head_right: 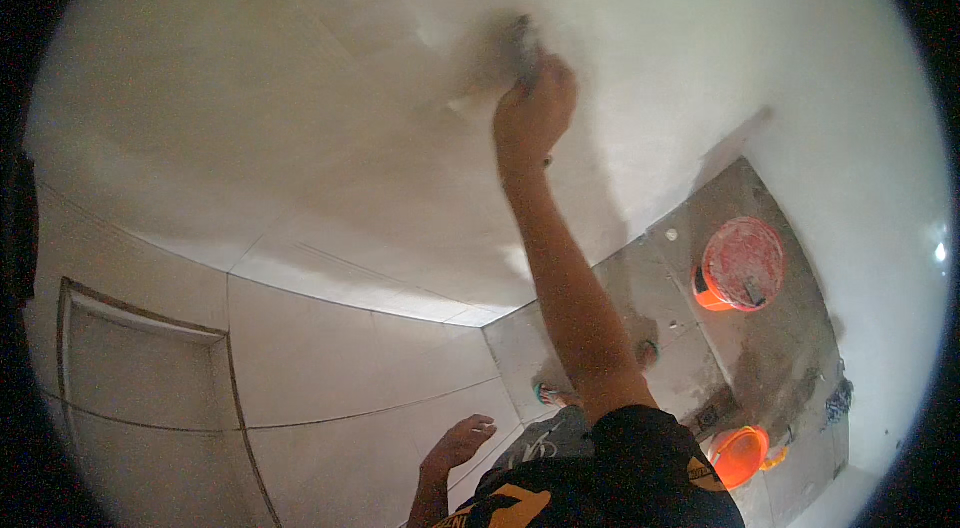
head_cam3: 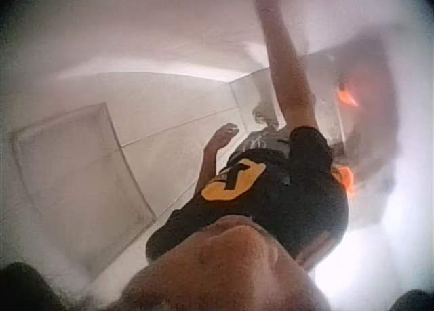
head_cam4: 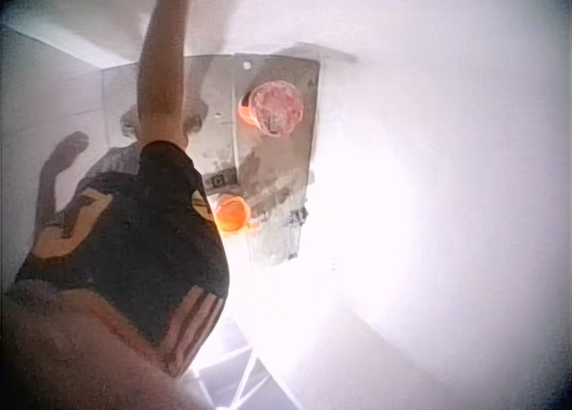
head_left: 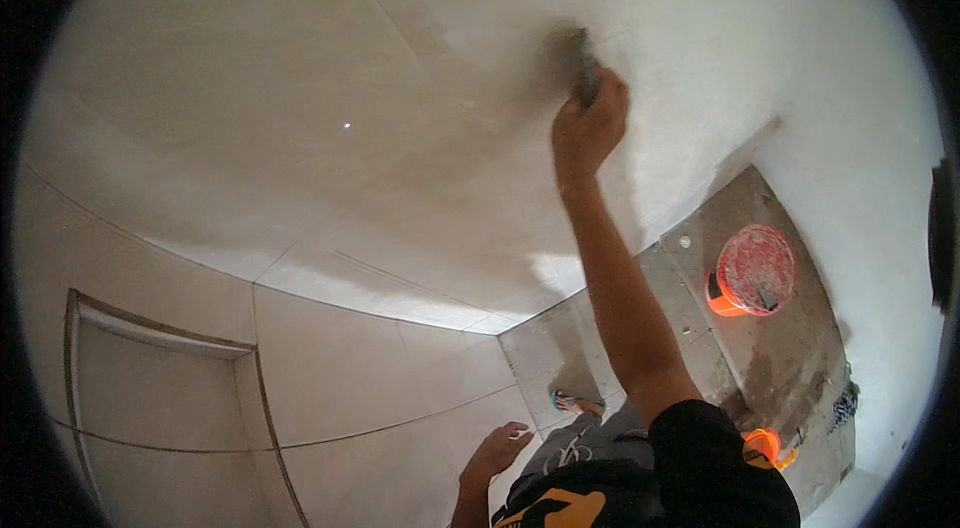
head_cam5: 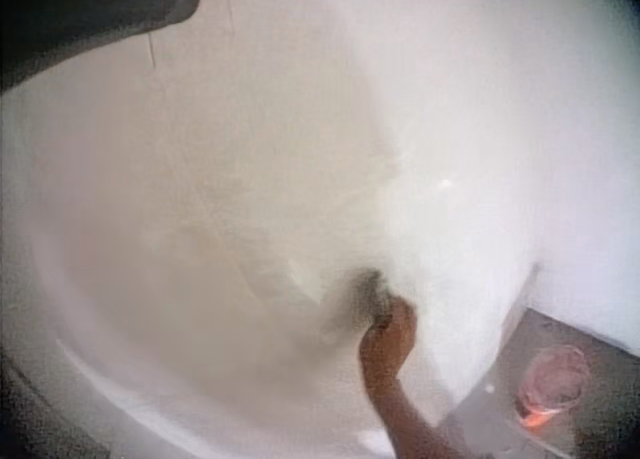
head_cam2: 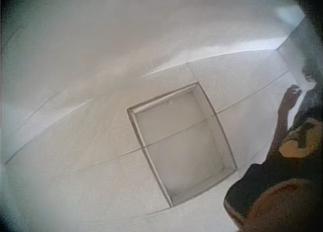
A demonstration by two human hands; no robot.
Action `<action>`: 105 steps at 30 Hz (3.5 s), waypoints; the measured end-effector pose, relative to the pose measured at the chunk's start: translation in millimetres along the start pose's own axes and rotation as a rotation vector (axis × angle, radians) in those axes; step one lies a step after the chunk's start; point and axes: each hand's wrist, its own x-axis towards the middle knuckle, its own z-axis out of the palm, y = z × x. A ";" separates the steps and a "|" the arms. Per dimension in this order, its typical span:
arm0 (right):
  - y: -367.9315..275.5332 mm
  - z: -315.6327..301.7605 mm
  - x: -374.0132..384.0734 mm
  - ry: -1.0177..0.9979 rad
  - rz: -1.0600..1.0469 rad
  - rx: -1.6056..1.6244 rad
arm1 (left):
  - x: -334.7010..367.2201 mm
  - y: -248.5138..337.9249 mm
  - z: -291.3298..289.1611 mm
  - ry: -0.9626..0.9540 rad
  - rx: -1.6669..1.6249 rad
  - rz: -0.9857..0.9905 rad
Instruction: The person wipes the wall tiles with a cloth and subsequently mixes tile grout powder with water in a bucket lid using a scraper to create a paste.
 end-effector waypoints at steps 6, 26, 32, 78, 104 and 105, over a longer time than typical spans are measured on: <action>-26.9 -31.7 -91.1 -0.478 -0.323 0.310 | -7.0 30.5 26.5 0.043 0.014 -0.063; 197.9 -49.5 -228.5 -0.770 -1.028 0.200 | -21.3 51.8 332.9 0.438 -0.867 -0.362; 337.1 -156.9 -285.2 -1.641 -0.764 -0.085 | -54.6 54.5 333.1 0.546 -0.703 -0.477; 259.8 -719.5 -283.9 0.751 1.713 -0.241 | 517.3 335.1 386.3 -0.400 -0.280 0.013; 272.5 -791.6 -293.4 0.986 1.426 -0.097 | 359.0 231.2 710.4 -0.183 -0.731 -0.186; 281.7 -798.5 -291.3 1.139 1.472 0.077 | 348.7 234.2 724.0 -0.171 -0.737 -0.152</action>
